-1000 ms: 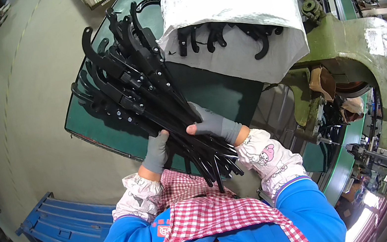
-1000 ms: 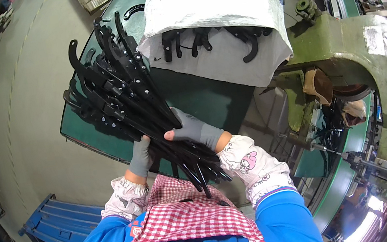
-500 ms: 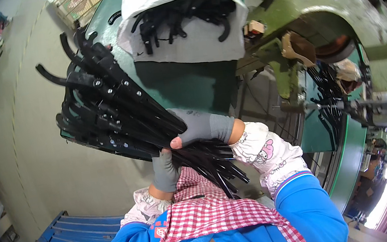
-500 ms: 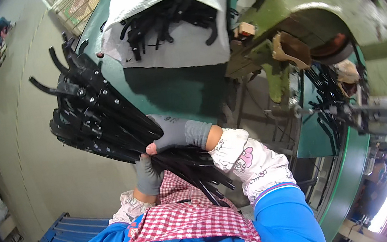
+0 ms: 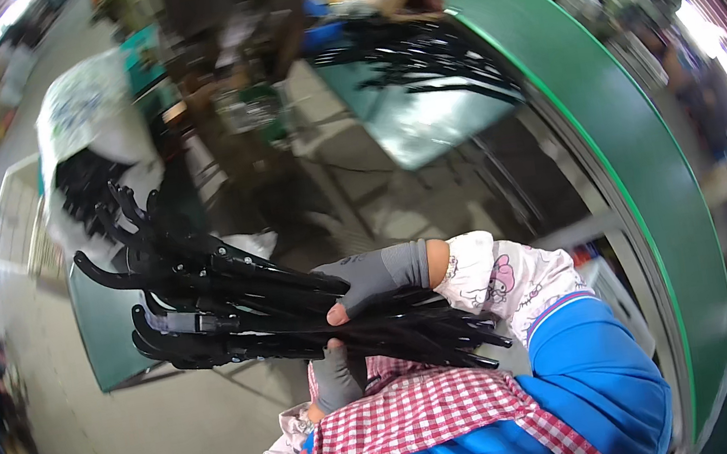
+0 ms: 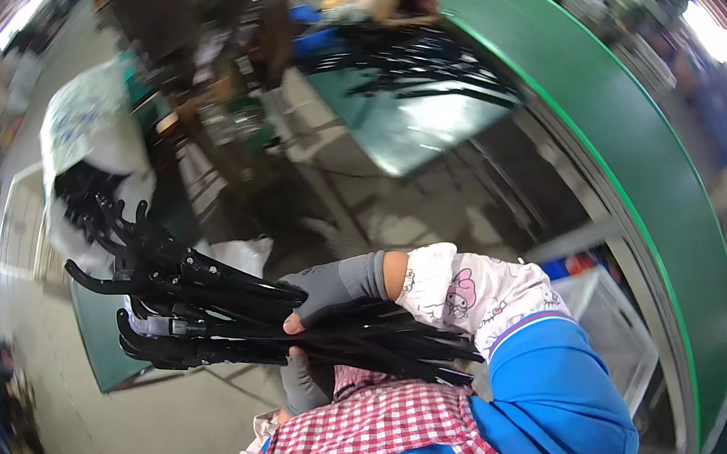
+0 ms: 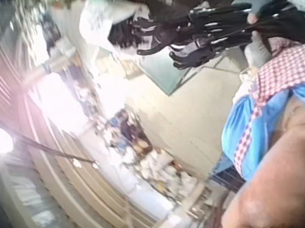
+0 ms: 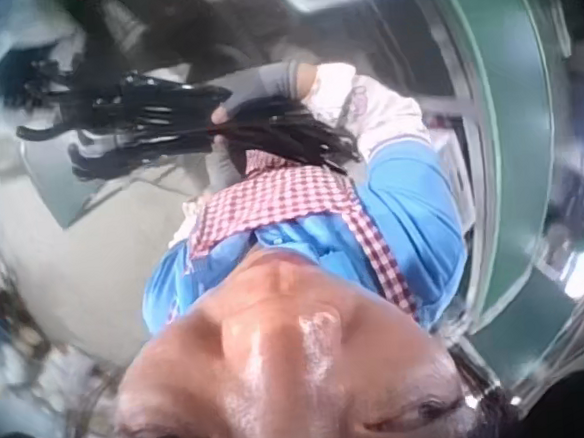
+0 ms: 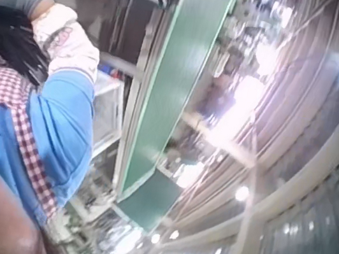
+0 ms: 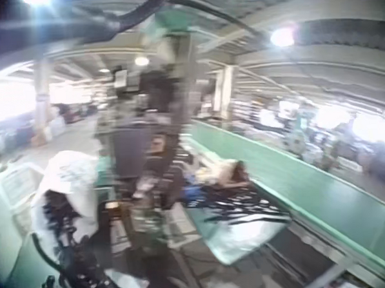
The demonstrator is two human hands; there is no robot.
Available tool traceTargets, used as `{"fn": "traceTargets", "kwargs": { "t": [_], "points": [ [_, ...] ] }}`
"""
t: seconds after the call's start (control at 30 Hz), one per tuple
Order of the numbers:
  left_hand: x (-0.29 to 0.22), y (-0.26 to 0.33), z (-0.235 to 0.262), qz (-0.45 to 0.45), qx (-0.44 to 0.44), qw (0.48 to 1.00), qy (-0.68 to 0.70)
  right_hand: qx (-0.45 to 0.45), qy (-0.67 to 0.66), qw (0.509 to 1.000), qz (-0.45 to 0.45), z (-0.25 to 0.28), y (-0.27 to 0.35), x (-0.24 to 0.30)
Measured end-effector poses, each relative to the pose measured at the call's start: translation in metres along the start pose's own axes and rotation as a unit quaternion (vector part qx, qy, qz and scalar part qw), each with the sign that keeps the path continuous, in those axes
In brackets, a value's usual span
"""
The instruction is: The person repeatedly picks up black metal hooks and small fasteners, inserts them into a press machine, and operates the press to join the parts. Finished assemblies are placed into a white sack or onto a nearby tray. The process is continuous and repetitive throughout the clip.
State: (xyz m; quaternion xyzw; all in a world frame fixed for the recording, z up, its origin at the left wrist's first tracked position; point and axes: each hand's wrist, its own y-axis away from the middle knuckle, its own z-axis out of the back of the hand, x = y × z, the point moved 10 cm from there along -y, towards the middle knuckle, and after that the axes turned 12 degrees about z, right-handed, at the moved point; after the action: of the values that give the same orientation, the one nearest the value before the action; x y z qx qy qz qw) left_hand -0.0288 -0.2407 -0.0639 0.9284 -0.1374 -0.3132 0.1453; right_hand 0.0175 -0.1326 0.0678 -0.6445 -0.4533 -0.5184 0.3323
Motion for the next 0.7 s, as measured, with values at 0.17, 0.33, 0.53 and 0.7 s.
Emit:
{"fn": "traceTargets", "kwargs": {
  "t": [0.17, 0.33, 0.53, 0.7],
  "points": [
    [0.113, -0.002, -0.119, 0.092, 0.132, 0.985, -0.062, -0.180, 0.090, 0.978, -0.057, 0.032, 0.191, -0.007],
    [0.199, -0.030, -0.204, 0.191, 0.190, 0.958, -0.102, -0.322, 0.084, 0.943, -0.012, 0.072, 0.330, -0.018],
    [0.313, -0.108, -0.255, 0.359, 0.194, 0.893, -0.189, -0.466, 0.068, 0.882, 0.000, 0.146, 0.468, -0.019],
    [0.389, -0.213, -0.371, 0.425, 0.233, 0.848, -0.215, -0.559, 0.055, 0.823, 0.086, 0.262, 0.577, -0.021]
  ]
}}
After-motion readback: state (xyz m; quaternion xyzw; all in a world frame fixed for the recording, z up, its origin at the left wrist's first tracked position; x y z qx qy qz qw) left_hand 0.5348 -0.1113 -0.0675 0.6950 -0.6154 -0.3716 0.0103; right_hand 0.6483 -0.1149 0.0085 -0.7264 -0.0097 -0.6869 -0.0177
